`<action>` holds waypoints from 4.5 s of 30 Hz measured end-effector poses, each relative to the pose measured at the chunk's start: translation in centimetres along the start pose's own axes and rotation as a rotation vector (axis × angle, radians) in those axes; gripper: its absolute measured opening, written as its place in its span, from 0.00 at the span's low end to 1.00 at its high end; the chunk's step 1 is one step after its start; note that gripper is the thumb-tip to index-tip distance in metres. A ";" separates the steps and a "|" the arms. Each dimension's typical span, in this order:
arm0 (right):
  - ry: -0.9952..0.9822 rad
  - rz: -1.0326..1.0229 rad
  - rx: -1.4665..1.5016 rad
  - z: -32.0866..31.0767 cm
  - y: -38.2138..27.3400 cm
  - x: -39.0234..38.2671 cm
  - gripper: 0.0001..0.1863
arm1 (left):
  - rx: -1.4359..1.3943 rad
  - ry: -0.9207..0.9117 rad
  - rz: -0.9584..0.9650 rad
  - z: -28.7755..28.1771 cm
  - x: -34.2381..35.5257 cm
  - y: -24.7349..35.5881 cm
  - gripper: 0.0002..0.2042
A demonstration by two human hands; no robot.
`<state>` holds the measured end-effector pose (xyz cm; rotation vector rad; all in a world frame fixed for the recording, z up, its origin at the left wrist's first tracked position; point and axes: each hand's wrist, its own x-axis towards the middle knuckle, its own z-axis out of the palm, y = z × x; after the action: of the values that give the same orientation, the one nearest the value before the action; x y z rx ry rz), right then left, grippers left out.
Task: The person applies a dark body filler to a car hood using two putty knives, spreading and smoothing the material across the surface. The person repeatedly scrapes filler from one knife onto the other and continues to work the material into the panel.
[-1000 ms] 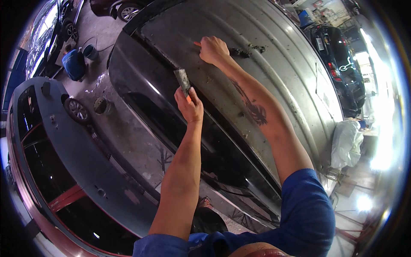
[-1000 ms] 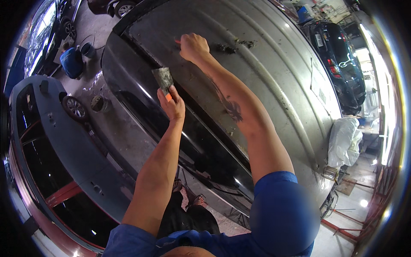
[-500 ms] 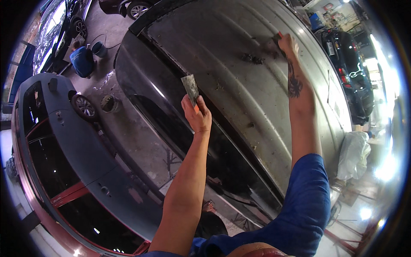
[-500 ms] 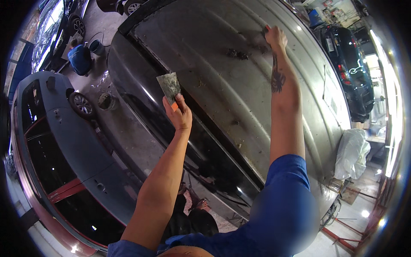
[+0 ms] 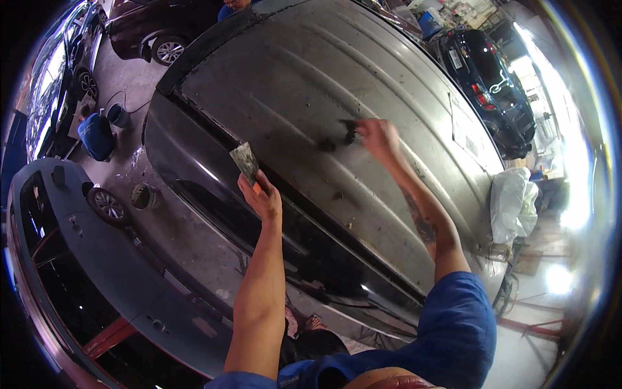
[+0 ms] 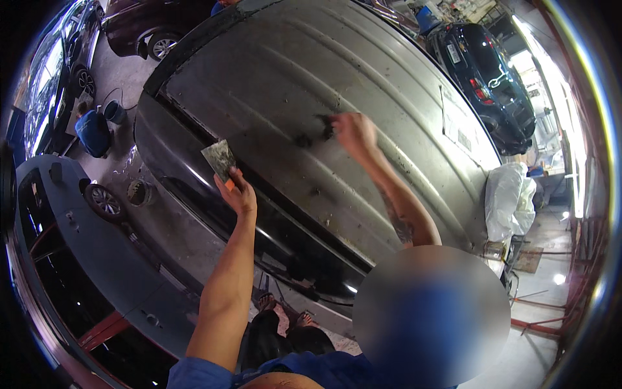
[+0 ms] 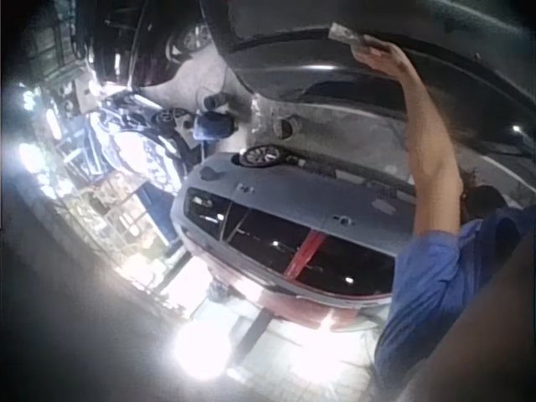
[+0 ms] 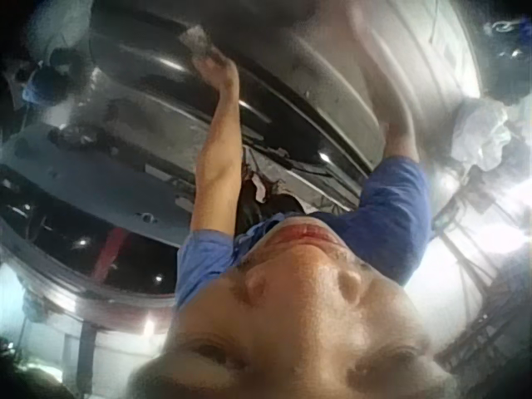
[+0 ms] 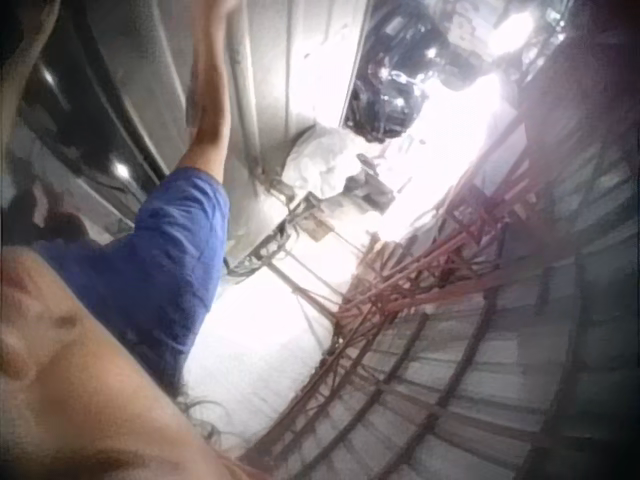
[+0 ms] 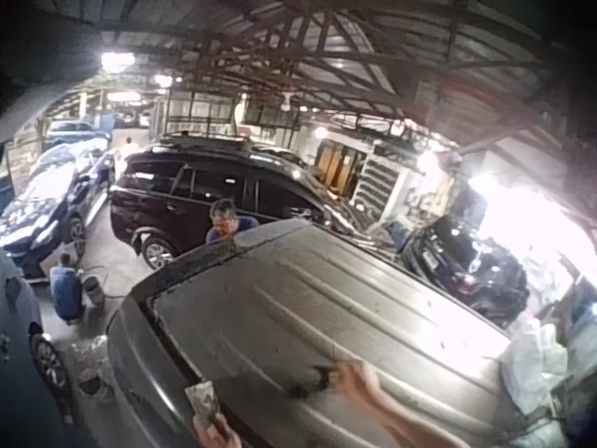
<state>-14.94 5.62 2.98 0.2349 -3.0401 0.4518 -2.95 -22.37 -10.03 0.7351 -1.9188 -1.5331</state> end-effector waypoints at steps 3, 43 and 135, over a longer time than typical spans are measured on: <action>0.166 0.140 0.124 -1.8 7.1 6.8 0.15 | 0.034 0.011 0.034 -0.1 -0.2 0.1 0.13; -0.086 0.149 -0.049 -2.0 14.7 16.5 0.23 | 0.183 0.030 0.119 -0.5 0.5 1.7 0.26; 0.176 -0.149 -0.251 0.8 -6.2 7.2 0.10 | 0.045 -0.004 0.055 -0.8 0.5 4.0 0.06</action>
<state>-21.09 -1.46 4.52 0.3810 -2.8431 0.0747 -2.94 -22.50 -5.88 0.6929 -1.9662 -1.4628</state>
